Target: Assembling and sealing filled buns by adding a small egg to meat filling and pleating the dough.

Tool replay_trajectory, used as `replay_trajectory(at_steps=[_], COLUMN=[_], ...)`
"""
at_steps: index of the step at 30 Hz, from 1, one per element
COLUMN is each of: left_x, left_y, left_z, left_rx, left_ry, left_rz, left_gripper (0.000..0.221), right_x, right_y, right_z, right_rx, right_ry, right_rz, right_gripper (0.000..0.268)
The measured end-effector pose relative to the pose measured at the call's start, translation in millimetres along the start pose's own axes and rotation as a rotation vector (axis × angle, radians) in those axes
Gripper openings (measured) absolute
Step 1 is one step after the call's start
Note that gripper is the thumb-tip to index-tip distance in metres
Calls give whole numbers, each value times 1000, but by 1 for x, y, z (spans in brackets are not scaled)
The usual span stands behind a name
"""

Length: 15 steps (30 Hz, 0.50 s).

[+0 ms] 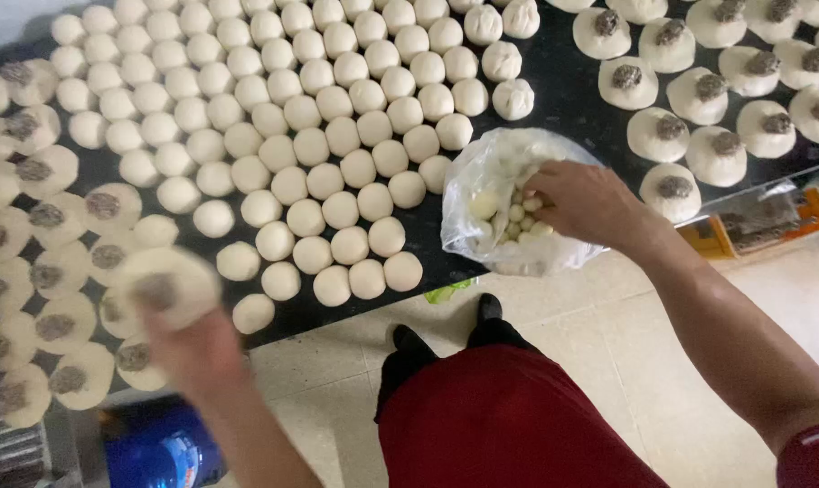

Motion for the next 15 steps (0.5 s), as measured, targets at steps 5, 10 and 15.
replay_trajectory(at_steps=[5,10,15], left_x=[45,94,142], left_y=[70,159,237], left_z=[-61,-135,-224], left_rx=[-71,243,294], left_ry=[-132,-279,-567], left_rz=[-15,-78,-303], left_gripper=[43,42,44], right_x=[17,35,45], right_y=[-21,-29,-45], right_z=[18,65,94], right_rx=[-308,-674,-1038], right_ry=[-89,-205,-75], right_rz=[71,252,361], right_gripper=[33,37,39])
Point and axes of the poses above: each hand's wrist, its own x-axis away from the middle knuckle, its own y-axis out of the palm, z = x × y, the point moved 1 cm from there along -x, towards the middle knuckle
